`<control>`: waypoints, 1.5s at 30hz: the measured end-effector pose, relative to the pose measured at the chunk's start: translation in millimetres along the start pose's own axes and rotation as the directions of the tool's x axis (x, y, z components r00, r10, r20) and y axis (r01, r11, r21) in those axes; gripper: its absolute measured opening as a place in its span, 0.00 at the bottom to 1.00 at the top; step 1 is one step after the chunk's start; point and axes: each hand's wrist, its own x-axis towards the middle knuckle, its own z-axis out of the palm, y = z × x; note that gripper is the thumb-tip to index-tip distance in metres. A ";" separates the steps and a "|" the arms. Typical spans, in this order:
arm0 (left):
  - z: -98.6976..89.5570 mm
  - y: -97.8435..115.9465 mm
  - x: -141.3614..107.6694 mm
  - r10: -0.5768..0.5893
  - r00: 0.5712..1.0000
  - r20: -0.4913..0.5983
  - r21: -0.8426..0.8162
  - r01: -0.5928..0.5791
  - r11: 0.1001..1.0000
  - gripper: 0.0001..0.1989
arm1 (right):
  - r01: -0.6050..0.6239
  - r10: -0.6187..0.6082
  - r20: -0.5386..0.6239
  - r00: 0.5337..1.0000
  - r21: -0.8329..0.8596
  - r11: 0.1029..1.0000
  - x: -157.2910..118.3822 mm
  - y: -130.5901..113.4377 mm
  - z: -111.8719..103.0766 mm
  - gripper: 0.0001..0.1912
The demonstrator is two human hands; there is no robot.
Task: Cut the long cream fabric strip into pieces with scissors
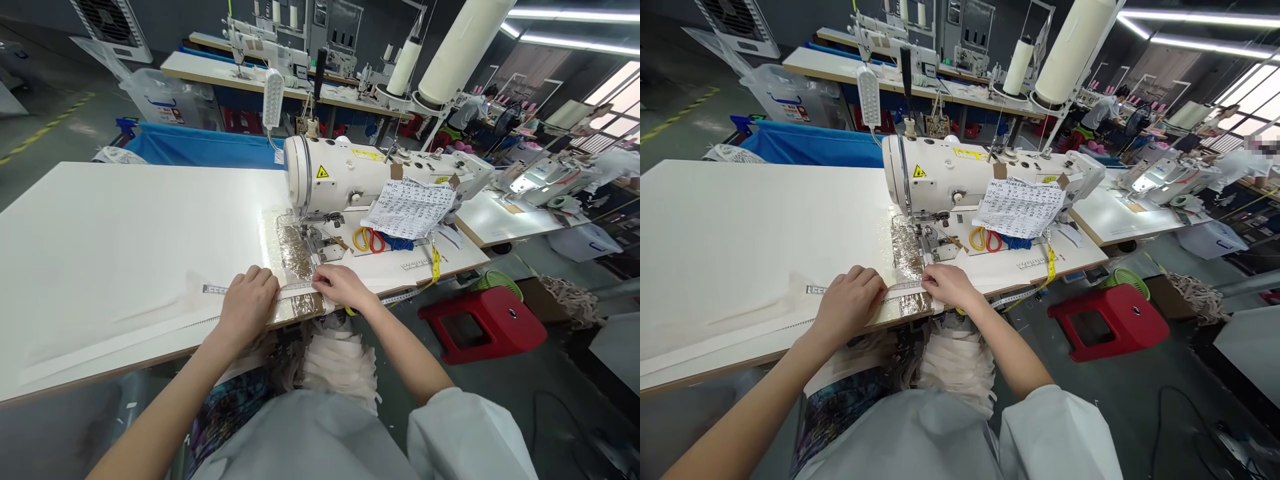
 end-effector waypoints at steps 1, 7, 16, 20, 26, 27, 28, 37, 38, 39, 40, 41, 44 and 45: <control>-0.7 -0.3 -0.1 -0.005 1.000 0.012 -0.006 0.005 1.000 0.09 | 0.006 -0.006 0.000 1.000 -0.003 1.000 0.4 0.4 0.7 0.04; -5.9 5.4 16.6 -0.007 0.999 0.032 -0.172 0.013 0.985 0.10 | 0.035 -0.035 0.001 0.999 -0.029 0.999 1.7 1.5 1.5 0.05; 2.0 20.0 57.7 0.101 0.962 0.254 -0.333 -0.011 0.943 0.07 | 0.032 -0.033 -0.010 0.999 -0.059 0.998 -0.9 0.3 2.4 0.07; 3.8 21.1 57.0 0.116 0.964 0.238 -0.300 -0.040 0.953 0.07 | 0.031 -0.031 -0.007 1.000 -0.037 0.999 -1.6 4.0 -0.5 0.05; -0.6 35.7 49.5 0.085 0.986 0.142 -0.181 -0.059 0.982 0.10 | -0.026 0.027 -0.028 0.999 0.032 0.999 -12.7 19.8 -11.0 0.01; -1.7 37.8 48.6 0.084 0.988 0.129 -0.163 -0.062 0.985 0.11 | -0.038 0.040 -0.035 0.999 0.042 0.998 -15.2 22.7 -12.3 0.01; -2.6 39.6 47.9 0.084 0.989 0.118 -0.146 -0.067 0.987 0.11 | -0.050 0.052 -0.042 0.998 0.051 0.997 -17.7 25.6 -13.4 0.01; -2.7 45.3 45.3 0.093 0.991 0.093 -0.082 -0.085 0.993 0.12 | -0.109 0.120 -0.091 0.989 0.120 0.987 -35.0 48.4 -21.8 0.06; -2.3 45.4 45.1 0.094 0.991 0.095 -0.076 -0.087 0.993 0.12 | -0.114 0.127 -0.101 0.987 0.127 0.985 -36.7 50.2 -22.3 0.06; -1.9 45.6 45.0 0.096 0.991 0.098 -0.071 -0.089 0.993 0.12 | -0.119 0.134 -0.111 0.985 0.134 0.984 -38.2 51.6 -22.7 0.07; -1.6 45.7 44.9 0.097 0.990 0.099 -0.068 -0.091 0.994 0.12 | -0.125 0.142 -0.121 0.982 0.141 0.982 -39.6 52.5 -22.8 0.07; -1.3 45.7 44.9 0.098 0.990 0.098 -0.065 -0.092 0.994 0.12 | -0.132 0.152 -0.131 0.980 0.150 0.980 -40.8 53.1 -22.8 0.07; -0.4 45.7 44.9 0.103 0.991 0.084 -0.057 -0.098 0.994 0.11 | -0.153 0.181 -0.152 0.972 0.181 0.972 -43.2 53.7 -22.6 0.04; 0.0 45.6 44.8 0.106 0.991 0.078 -0.053 -0.102 0.993 0.11 | -0.158 0.189 -0.155 0.970 0.191 0.969 -43.5 53.7 -22.6 0.03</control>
